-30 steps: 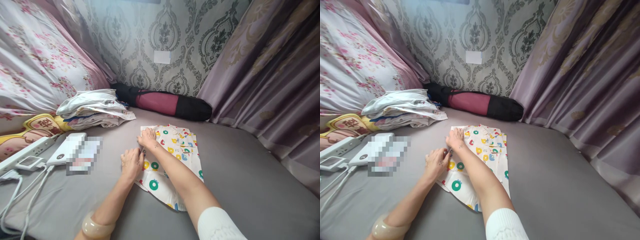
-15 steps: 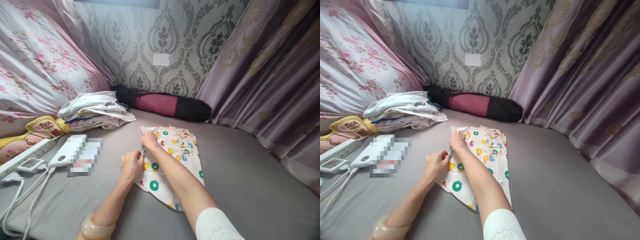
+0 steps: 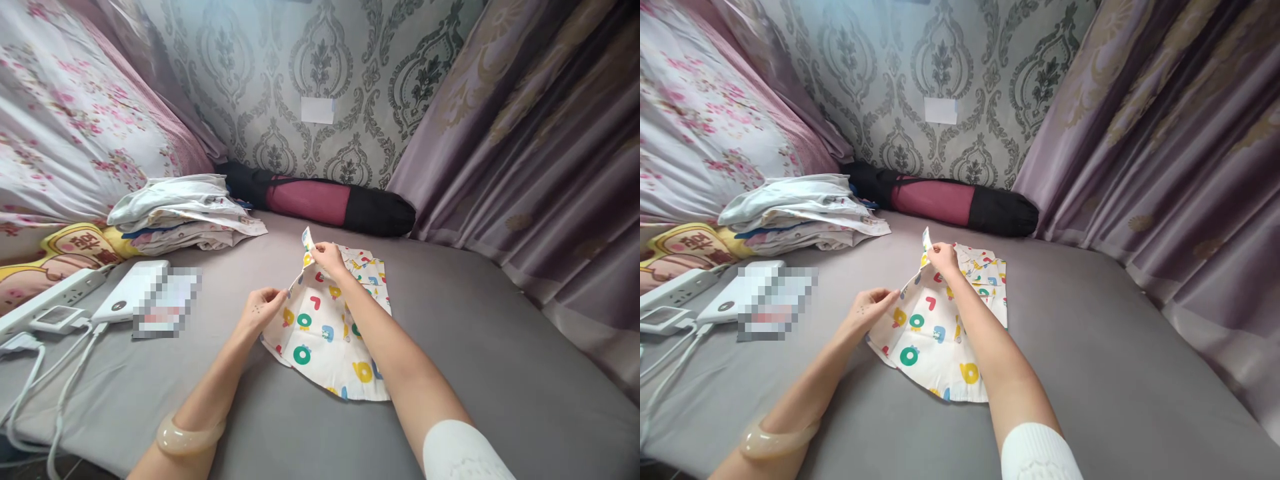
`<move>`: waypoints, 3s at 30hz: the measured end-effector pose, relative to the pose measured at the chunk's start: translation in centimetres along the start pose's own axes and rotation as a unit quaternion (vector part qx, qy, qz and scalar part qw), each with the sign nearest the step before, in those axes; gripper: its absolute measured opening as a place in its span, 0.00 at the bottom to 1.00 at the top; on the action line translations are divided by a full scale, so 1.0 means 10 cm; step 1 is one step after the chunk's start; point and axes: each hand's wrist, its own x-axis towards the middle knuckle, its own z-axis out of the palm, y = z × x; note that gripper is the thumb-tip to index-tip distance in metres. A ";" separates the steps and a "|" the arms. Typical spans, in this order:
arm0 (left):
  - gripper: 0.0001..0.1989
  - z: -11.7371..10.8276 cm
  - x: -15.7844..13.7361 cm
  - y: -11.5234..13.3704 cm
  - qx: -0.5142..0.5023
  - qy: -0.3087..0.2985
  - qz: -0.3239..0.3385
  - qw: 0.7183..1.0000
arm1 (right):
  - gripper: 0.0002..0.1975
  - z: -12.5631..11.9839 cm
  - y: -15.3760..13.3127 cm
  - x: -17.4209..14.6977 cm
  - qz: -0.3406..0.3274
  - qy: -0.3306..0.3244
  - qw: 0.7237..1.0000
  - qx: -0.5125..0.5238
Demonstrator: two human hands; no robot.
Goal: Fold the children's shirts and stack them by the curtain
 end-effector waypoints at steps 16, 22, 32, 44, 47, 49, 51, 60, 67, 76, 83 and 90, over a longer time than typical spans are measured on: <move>0.19 0.10 -0.03 -0.01 0.162 0.017 0.131 0.978 | 0.14 -0.26 0.31 -0.23 -0.026 0.043 0.987 0.153; 0.19 0.14 -0.04 -0.06 0.232 -0.035 0.198 0.952 | 0.13 -0.32 0.43 -0.30 -0.030 0.031 0.984 0.175; 0.22 0.18 -0.05 -0.12 0.290 -0.093 0.238 0.922 | 0.12 -0.34 0.52 -0.35 -0.028 0.029 0.987 0.154; 0.23 0.19 -0.08 -0.11 0.319 -0.158 0.273 0.894 | 0.14 -0.39 0.61 -0.45 0.018 0.016 0.988 0.156; 0.24 0.20 -0.07 -0.15 0.322 -0.163 0.285 0.888 | 0.14 -0.42 0.67 -0.48 0.036 0.014 0.988 0.152; 0.24 0.20 -0.07 -0.17 0.324 -0.164 0.286 0.886 | 0.14 -0.43 0.72 -0.50 0.049 0.012 0.989 0.142; 0.24 0.21 -0.07 -0.18 0.325 -0.169 0.289 0.884 | 0.14 -0.44 0.77 -0.52 0.062 0.008 0.990 0.128; 0.22 0.21 -0.08 -0.17 0.331 -0.196 0.279 0.880 | 0.20 -0.51 0.74 -0.58 0.105 0.066 0.988 -0.089; 0.25 0.22 -0.07 -0.23 0.326 -0.186 0.298 0.878 | 0.24 -0.20 0.39 -0.58 -0.094 -0.027 0.968 -0.232; 0.43 0.20 -0.09 -0.13 0.335 -0.239 0.240 0.879 | 0.33 0.21 0.31 -0.21 -0.055 -0.175 0.951 -0.250; 0.48 0.18 -0.10 -0.10 0.337 -0.251 0.224 0.879 | 0.32 0.28 0.38 0.08 -0.035 -0.112 0.954 -0.275; 0.48 0.18 -0.09 -0.14 0.326 -0.244 0.243 0.880 | 0.31 0.35 0.44 0.09 -0.042 -0.080 0.957 -0.274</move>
